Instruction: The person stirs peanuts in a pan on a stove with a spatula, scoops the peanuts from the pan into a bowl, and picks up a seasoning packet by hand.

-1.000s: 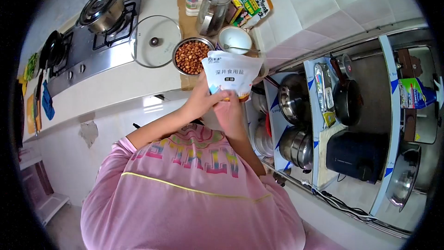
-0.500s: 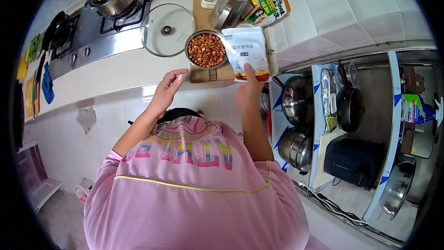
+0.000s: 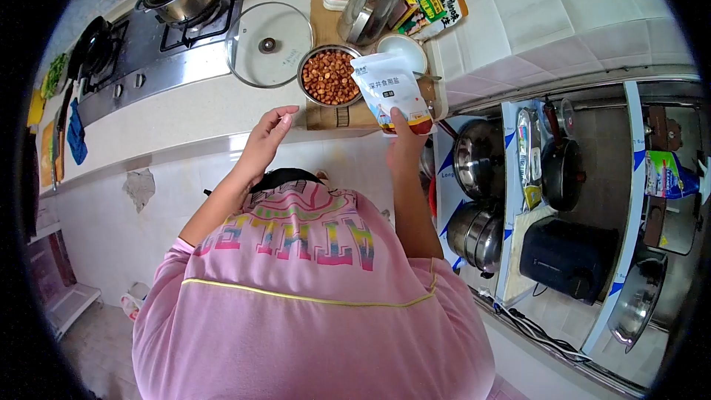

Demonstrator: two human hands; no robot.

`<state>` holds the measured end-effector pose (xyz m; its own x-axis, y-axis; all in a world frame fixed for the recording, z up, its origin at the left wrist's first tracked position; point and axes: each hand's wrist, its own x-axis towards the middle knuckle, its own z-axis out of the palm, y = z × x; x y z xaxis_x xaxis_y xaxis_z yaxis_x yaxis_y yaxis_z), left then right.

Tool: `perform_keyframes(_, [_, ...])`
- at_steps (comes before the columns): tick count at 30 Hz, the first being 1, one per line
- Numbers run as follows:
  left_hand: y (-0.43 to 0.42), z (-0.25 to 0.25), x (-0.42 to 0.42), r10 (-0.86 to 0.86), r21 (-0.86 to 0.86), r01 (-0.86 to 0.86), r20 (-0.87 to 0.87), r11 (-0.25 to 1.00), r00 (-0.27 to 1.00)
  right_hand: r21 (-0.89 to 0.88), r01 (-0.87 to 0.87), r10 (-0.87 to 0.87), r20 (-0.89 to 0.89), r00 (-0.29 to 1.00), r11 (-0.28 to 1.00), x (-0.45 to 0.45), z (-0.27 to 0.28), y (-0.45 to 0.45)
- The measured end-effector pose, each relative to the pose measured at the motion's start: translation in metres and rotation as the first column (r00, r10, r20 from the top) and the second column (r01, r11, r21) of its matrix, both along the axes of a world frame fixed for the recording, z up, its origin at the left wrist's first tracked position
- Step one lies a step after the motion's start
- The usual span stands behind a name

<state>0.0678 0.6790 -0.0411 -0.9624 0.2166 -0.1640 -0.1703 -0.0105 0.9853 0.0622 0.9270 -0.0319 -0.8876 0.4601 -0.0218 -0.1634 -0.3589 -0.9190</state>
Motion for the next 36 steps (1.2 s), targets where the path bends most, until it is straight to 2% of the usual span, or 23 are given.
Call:
perform_keyframes(5, [0.000, 0.002, 0.001, 0.001, 0.001, -0.001, 0.019, 1.000, 1.000, -0.013, 0.004, -0.005, -0.020, 1.000, 1.000, -0.001, 0.003, -0.002])
perform_keyframes(10, [-0.002, 0.001, 0.002, 0.009, 0.017, -0.009, 0.024, 1.000, 1.000, 0.105, 0.026, -0.028, 0.016, 0.999, 0.994, -0.006, -0.006, 0.001])
perform_keyframes(13, [-0.003, 0.000, 0.001, 0.019, 0.017, -0.019, 0.023, 1.000, 1.000, 0.044, -0.006, 0.008, -0.041, 0.999, 0.999, -0.010, -0.005, -0.001])
perform_keyframes(16, [-0.004, -0.001, 0.001, 0.021, 0.009, -0.021, 0.016, 1.000, 1.000, 0.002, -0.006, 0.006, -0.010, 1.000, 1.000, -0.012, 0.002, -0.007])
perform_keyframes(22, [-0.004, 0.000, 0.002, 0.027, 0.020, -0.027, 0.009, 0.999, 1.000, 0.181, 0.115, -0.113, -0.021, 0.993, 0.977, -0.027, -0.002, -0.009])
perform_keyframes(25, [-0.005, -0.001, 0.002, 0.025, 0.020, -0.025, 0.013, 0.999, 1.000, 0.169, 0.125, -0.132, 0.026, 0.991, 0.978, -0.033, -0.002, -0.010])
perform_keyframes(28, [-0.005, 0.001, 0.003, 0.033, 0.021, -0.033, 0.024, 0.999, 0.999, 0.069, 0.071, -0.071, 0.002, 0.997, 0.995, -0.033, 0.009, -0.014])
perform_keyframes(34, [-0.005, 0.001, 0.004, 0.039, 0.021, -0.039, 0.020, 0.999, 0.999, 0.280, 0.069, -0.071, -0.001, 0.997, 0.958, -0.034, 0.009, -0.018])
perform_keyframes(36, [-0.006, -0.001, 0.004, 0.034, 0.018, -0.034, 0.011, 0.999, 0.999, 0.161, 0.057, -0.062, 0.024, 0.998, 0.985, -0.034, 0.008, -0.017])
